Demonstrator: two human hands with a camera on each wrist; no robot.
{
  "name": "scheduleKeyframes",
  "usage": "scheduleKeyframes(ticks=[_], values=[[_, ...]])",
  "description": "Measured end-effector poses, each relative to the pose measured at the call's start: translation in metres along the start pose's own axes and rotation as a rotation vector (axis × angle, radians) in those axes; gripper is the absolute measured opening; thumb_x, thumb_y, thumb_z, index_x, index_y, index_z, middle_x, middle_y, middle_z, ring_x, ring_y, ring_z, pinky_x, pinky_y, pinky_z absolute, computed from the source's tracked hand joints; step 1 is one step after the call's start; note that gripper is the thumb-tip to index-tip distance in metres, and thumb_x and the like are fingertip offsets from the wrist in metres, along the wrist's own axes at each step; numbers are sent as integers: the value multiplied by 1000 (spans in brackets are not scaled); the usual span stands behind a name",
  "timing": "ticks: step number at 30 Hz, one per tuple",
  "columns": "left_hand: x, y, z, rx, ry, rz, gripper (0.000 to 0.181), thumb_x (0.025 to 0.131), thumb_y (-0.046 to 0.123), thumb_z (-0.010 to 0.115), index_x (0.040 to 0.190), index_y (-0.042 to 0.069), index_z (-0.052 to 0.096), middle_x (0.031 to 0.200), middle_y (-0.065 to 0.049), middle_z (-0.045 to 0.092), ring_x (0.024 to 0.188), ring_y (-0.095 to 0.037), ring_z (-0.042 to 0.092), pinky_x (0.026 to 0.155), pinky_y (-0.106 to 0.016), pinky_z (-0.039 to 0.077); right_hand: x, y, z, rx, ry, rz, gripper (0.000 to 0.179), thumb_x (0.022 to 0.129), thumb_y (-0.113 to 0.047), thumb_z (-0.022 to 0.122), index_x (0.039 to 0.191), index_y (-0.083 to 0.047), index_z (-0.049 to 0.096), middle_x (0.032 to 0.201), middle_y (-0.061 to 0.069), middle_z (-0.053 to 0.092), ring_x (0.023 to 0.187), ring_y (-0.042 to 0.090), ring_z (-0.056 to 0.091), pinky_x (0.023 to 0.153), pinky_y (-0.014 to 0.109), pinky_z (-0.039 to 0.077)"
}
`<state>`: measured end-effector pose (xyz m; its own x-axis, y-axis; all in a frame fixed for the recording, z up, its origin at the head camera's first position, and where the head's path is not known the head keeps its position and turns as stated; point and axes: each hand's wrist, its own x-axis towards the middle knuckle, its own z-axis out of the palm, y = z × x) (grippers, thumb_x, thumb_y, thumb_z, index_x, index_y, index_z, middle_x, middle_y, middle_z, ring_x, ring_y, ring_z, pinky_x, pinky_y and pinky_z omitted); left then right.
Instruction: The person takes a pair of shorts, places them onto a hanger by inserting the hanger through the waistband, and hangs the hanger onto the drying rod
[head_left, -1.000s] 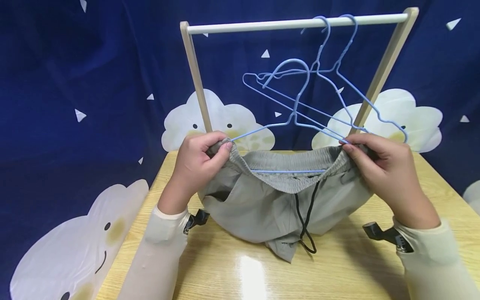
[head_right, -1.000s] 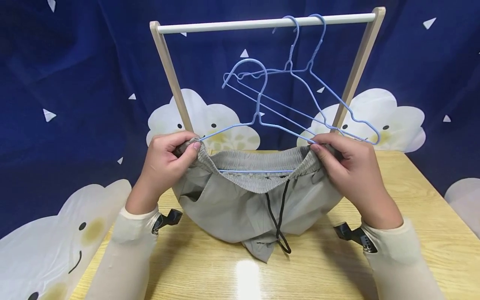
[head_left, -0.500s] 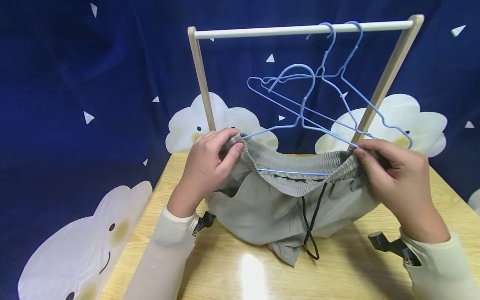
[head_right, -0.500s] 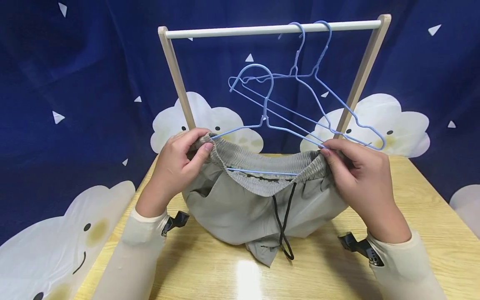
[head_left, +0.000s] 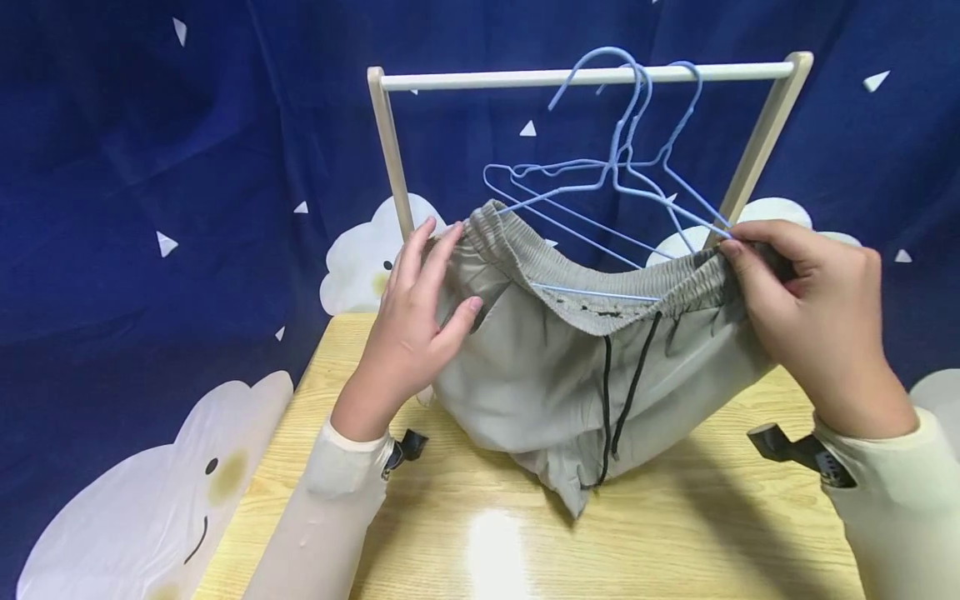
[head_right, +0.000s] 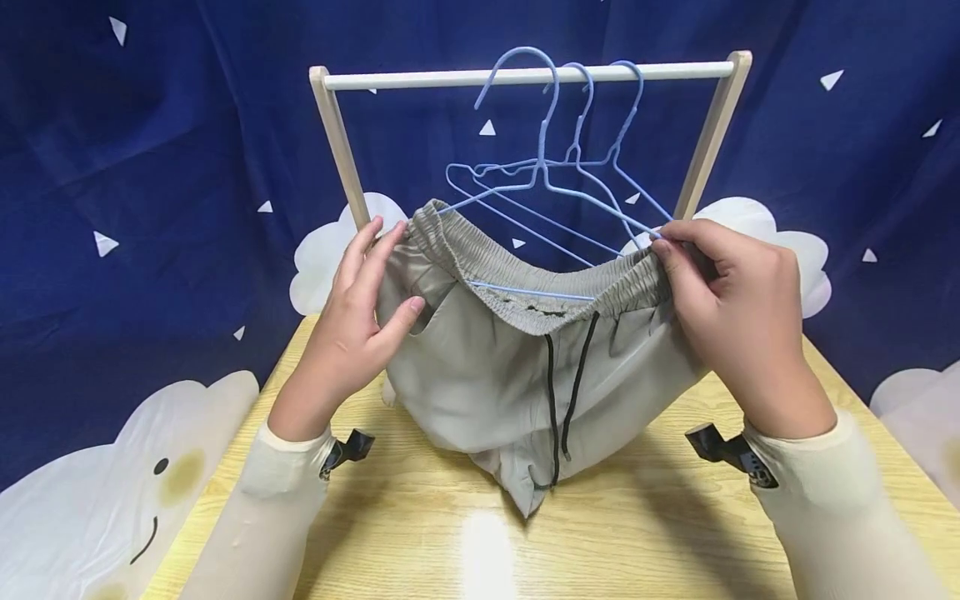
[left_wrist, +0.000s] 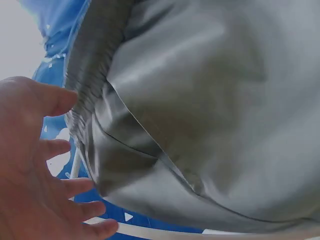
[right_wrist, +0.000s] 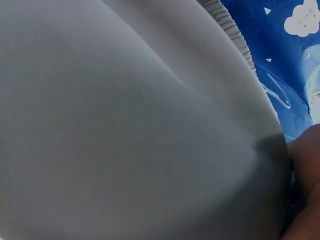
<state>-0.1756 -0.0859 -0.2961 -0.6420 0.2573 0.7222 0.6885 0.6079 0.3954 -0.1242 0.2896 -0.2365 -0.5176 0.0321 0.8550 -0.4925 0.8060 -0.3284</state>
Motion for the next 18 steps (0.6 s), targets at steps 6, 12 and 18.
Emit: scheduleKeyframes(ticks=[6,12,18], values=[[-1,1,2,-3,-48,4,62,103,29,69,163,27,51,176,-17,29,166,-42,19,132,-65,19,21,-10,5,-58,6,9,15,102,-13,75,106,-2,84,90,0,75,68,-14,45,65,11,31],[-1,2,4,-23,-101,6,50,105,30,66,154,22,62,171,-18,39,165,-47,23,133,-64,19,39,-14,13,-62,29,24,19,103,-17,73,105,-3,84,86,-11,70,66,-11,44,62,13,29],[-2,4,7,-43,-150,-10,44,106,32,64,149,19,66,168,-17,44,164,-48,25,131,-67,21,55,-12,27,-62,41,94,22,103,-24,71,108,-8,85,84,-27,62,67,-7,46,63,17,30]])
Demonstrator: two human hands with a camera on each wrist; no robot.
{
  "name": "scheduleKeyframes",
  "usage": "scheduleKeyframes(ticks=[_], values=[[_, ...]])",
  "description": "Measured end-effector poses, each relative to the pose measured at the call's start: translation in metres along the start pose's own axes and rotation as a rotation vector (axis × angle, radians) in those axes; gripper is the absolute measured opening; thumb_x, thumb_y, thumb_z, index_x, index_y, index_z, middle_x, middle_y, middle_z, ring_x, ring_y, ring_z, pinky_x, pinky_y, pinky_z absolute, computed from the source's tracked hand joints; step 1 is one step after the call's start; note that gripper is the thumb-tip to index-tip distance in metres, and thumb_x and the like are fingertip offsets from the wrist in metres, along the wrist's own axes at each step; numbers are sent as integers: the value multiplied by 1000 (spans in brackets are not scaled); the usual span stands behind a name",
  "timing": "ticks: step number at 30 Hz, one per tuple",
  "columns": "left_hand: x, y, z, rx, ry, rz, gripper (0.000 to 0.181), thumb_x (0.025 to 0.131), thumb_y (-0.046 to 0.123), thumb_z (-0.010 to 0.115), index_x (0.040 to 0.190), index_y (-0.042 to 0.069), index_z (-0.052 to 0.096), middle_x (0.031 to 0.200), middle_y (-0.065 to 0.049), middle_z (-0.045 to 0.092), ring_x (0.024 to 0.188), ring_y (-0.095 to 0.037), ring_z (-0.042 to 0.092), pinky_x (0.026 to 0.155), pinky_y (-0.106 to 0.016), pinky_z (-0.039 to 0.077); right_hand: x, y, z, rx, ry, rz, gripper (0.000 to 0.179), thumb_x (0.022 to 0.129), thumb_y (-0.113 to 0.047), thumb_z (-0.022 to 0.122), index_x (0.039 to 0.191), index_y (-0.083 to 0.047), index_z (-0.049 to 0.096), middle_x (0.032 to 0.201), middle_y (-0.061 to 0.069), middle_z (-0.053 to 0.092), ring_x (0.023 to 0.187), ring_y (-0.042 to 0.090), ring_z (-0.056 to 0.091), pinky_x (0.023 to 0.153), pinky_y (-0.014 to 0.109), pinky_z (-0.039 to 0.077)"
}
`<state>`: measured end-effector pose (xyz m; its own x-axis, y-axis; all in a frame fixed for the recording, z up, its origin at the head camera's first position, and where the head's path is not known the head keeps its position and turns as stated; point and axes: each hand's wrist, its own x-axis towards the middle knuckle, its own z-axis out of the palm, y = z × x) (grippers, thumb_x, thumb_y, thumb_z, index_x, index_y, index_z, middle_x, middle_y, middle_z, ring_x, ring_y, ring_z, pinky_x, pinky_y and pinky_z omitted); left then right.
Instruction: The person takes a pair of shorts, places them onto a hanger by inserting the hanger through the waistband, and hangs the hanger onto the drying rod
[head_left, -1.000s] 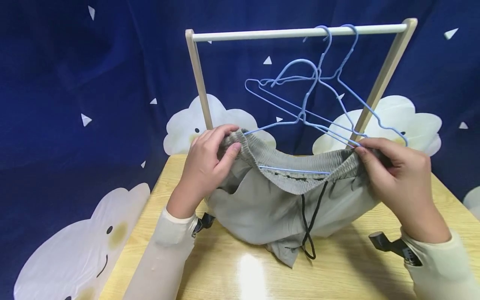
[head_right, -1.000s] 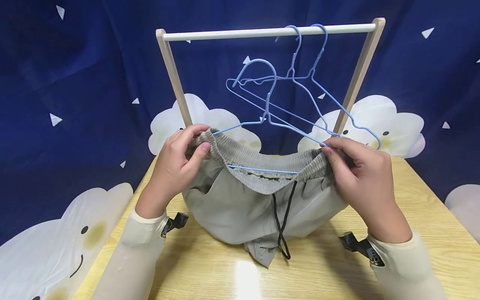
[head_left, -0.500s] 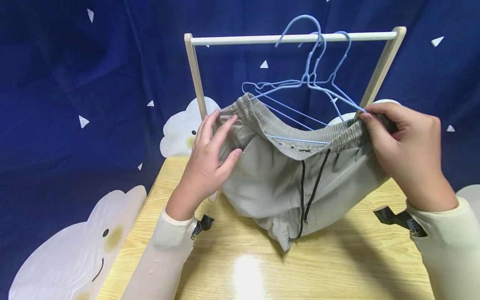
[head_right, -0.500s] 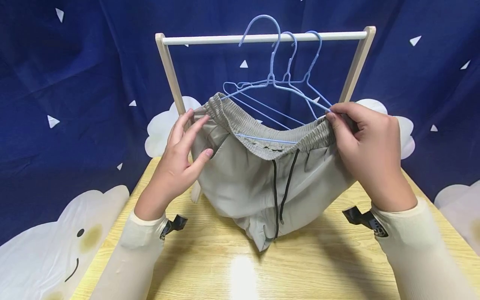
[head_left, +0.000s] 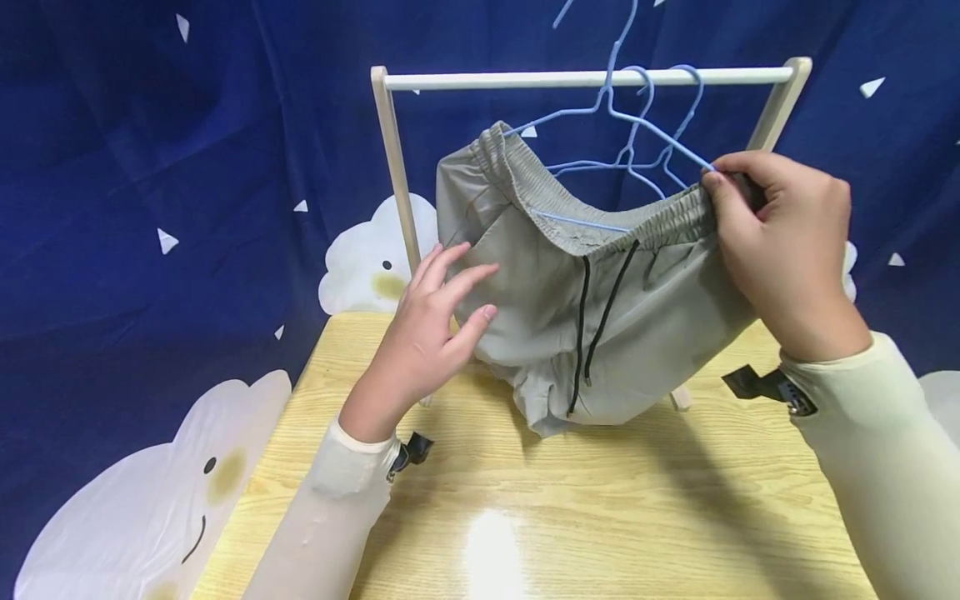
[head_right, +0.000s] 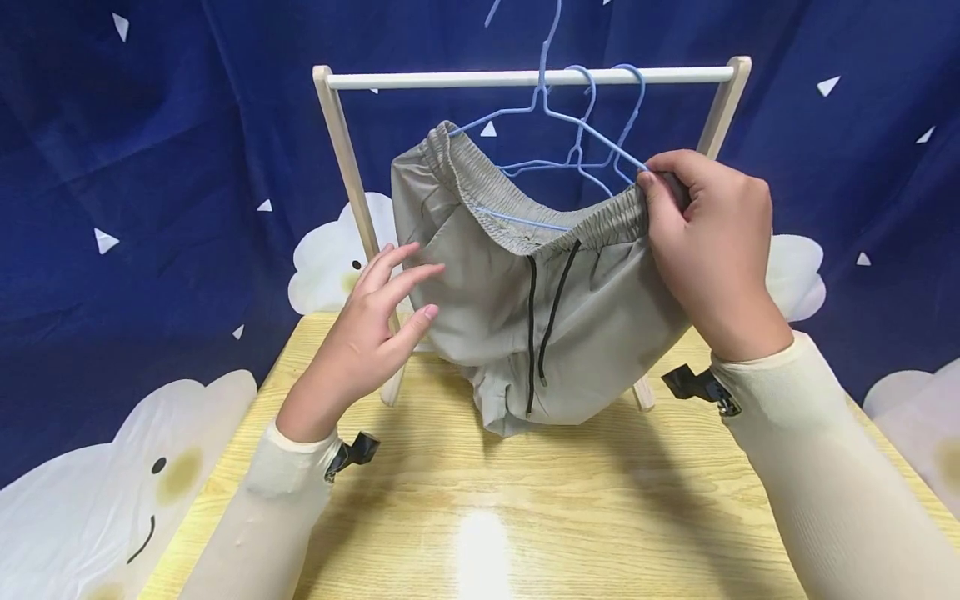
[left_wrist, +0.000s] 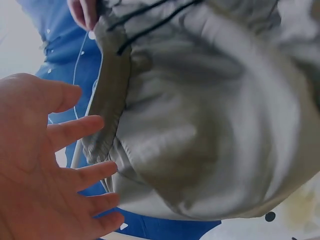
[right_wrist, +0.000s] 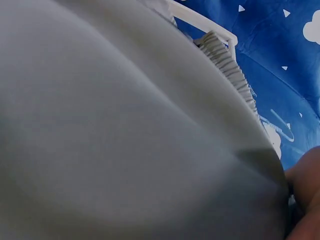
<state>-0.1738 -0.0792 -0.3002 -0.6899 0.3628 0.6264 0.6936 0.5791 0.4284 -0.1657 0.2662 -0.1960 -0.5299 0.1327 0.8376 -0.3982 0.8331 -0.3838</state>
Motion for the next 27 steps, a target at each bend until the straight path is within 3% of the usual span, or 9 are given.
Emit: scheduleKeyframes(ticks=[6,8,13,20,27], values=[[-1,1,2,5,-26,-17,42,106,31,63,146,19,68,167,-16,46,163,-47,28,130,-69,21,9,-5,21,-4,-22,47,25,105,-29,69,112,-10,85,92,4,76,69,1,49,64,22,30],[-1,1,1,8,-27,-26,41,106,31,63,146,19,68,166,-16,47,162,-46,30,130,-67,21,10,-5,29,0,-36,48,26,105,-29,69,113,-11,85,98,9,79,71,0,50,66,21,31],[0,1,2,7,-33,-45,40,106,31,64,143,18,70,164,-13,50,161,-43,33,131,-64,24,2,-4,49,-1,-83,20,24,106,-26,69,113,-10,85,97,10,81,74,4,54,68,21,33],[0,2,4,5,-42,-53,39,105,30,65,142,19,71,161,-10,53,156,-33,43,127,-61,31,-16,-3,69,-3,-130,0,22,106,-22,69,112,-7,83,93,13,80,76,23,63,68,30,36],[0,-1,4,1,-63,-75,38,105,29,67,142,18,71,159,-12,55,153,-34,47,126,-59,34,-29,1,80,6,-136,-25,19,105,-19,70,110,-6,83,92,14,81,76,35,71,69,42,42]])
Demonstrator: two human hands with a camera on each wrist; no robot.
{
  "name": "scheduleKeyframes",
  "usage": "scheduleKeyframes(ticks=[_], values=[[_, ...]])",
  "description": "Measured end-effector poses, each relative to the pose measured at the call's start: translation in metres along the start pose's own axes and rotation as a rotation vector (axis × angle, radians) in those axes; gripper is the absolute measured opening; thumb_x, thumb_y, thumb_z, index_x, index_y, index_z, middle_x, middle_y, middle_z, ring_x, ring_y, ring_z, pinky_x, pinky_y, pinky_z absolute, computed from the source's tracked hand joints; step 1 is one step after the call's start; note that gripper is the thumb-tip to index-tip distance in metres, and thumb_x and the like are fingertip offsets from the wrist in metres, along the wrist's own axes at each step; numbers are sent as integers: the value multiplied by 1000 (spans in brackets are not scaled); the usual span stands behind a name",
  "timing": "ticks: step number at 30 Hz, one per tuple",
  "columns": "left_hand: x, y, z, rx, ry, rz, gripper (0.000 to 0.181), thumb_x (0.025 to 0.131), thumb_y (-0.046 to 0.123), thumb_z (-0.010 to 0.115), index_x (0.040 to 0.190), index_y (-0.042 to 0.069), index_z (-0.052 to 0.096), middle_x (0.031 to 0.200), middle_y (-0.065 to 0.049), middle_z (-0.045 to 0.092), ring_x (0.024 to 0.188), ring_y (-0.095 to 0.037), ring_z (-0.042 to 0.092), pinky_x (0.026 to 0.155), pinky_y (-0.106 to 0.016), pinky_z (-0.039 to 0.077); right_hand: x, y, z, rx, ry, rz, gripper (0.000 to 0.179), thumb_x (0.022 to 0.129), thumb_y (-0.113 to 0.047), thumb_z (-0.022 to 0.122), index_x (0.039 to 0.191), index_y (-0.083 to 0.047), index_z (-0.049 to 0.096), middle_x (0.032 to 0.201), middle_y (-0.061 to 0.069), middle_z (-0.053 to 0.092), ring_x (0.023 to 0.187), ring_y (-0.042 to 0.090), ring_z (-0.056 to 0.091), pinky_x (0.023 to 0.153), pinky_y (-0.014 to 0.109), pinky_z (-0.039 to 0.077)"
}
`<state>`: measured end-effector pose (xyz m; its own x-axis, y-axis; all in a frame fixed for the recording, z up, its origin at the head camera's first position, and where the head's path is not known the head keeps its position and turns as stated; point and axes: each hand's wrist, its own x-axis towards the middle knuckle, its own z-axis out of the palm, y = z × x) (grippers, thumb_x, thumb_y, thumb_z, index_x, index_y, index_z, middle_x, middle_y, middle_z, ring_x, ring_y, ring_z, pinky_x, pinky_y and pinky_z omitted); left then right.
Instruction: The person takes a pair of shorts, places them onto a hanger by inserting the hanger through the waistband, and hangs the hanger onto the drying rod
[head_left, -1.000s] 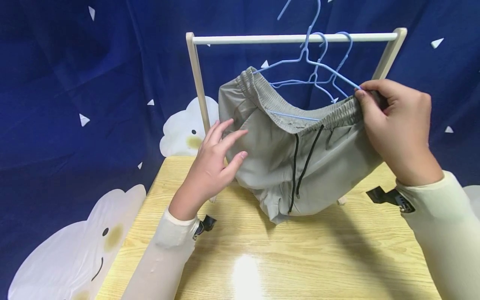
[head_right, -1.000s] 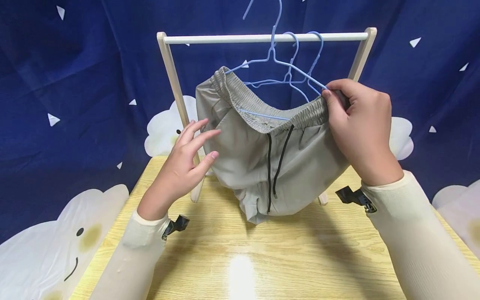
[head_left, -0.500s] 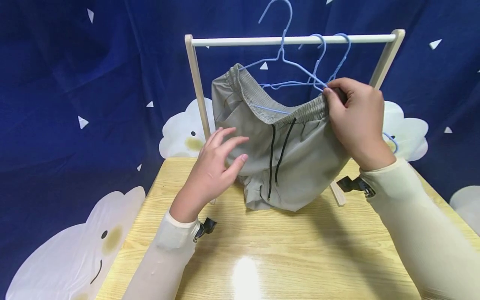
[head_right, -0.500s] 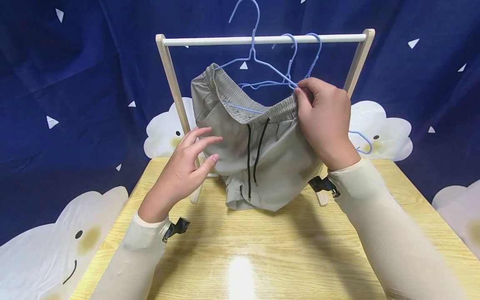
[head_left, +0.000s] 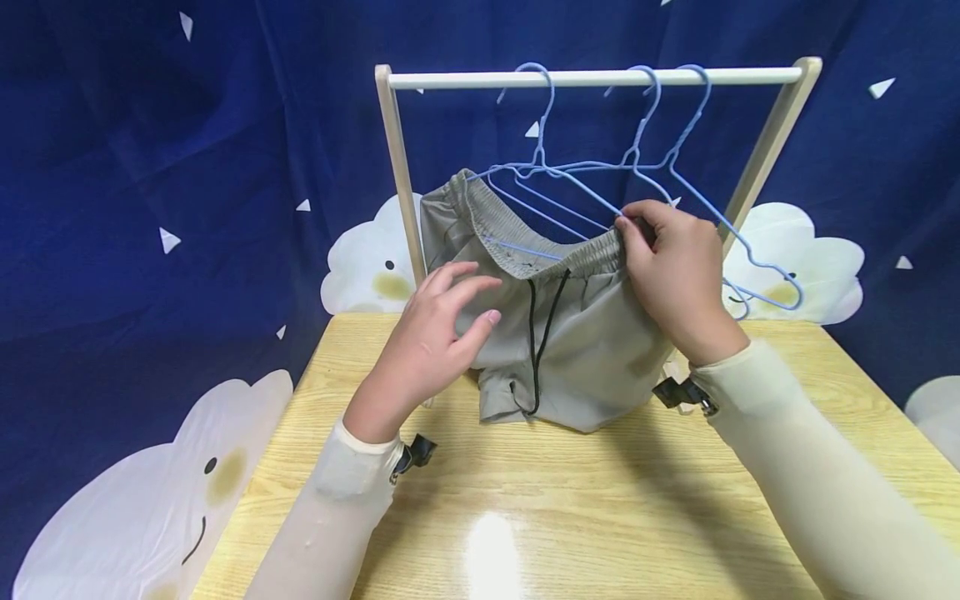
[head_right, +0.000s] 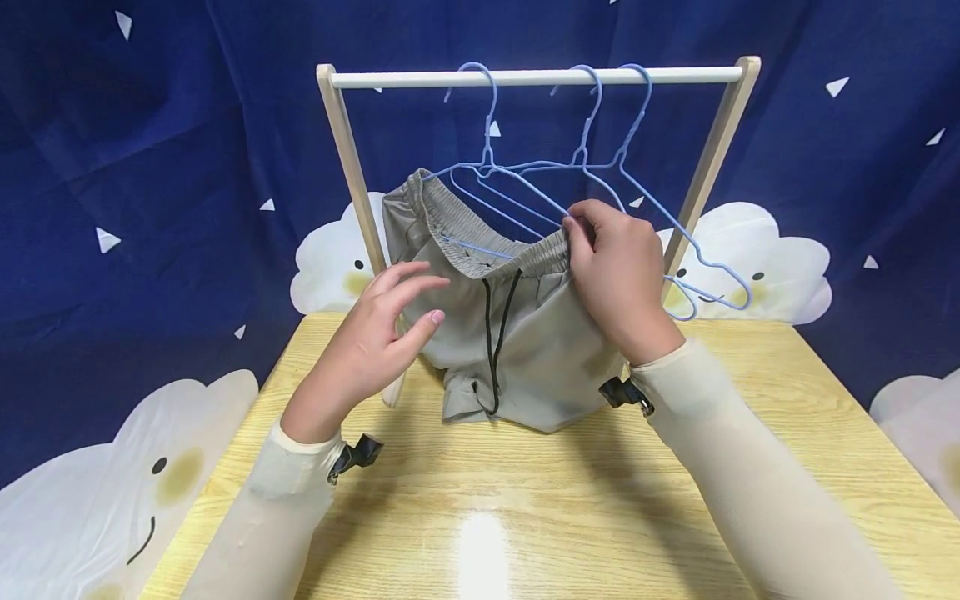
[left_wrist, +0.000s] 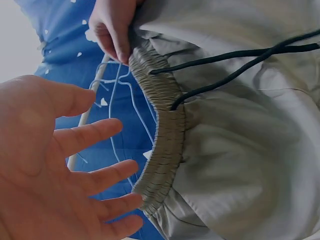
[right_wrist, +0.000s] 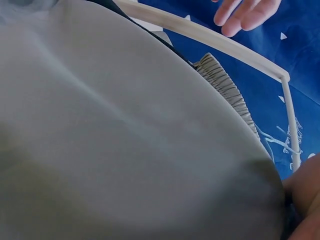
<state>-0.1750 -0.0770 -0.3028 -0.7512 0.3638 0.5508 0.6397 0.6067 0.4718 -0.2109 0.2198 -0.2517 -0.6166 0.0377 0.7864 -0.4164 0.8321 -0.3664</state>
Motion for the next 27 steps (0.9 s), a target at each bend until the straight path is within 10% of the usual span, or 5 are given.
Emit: scheduleKeyframes(ticks=[16,22,27], values=[[0,-4,3,24,-99,-57,40,106,31,64,144,18,69,158,-10,56,146,-37,54,121,-57,43,-13,-5,-3,-70,-106,-1,33,106,-30,68,130,-8,71,94,16,71,84,39,63,74,54,45],[-2,-5,4,36,-121,-55,41,106,32,64,145,19,68,157,-9,56,146,-34,54,121,-56,43,-31,-32,-15,43,-27,-352,60,97,-34,77,143,1,62,146,27,61,139,49,55,123,59,39],[-4,-10,4,69,-140,-69,44,106,33,64,148,18,65,156,-10,57,147,-33,53,121,-57,43,-64,-44,-19,138,-100,-694,52,104,-42,67,131,2,70,136,25,69,130,44,65,114,55,51]])
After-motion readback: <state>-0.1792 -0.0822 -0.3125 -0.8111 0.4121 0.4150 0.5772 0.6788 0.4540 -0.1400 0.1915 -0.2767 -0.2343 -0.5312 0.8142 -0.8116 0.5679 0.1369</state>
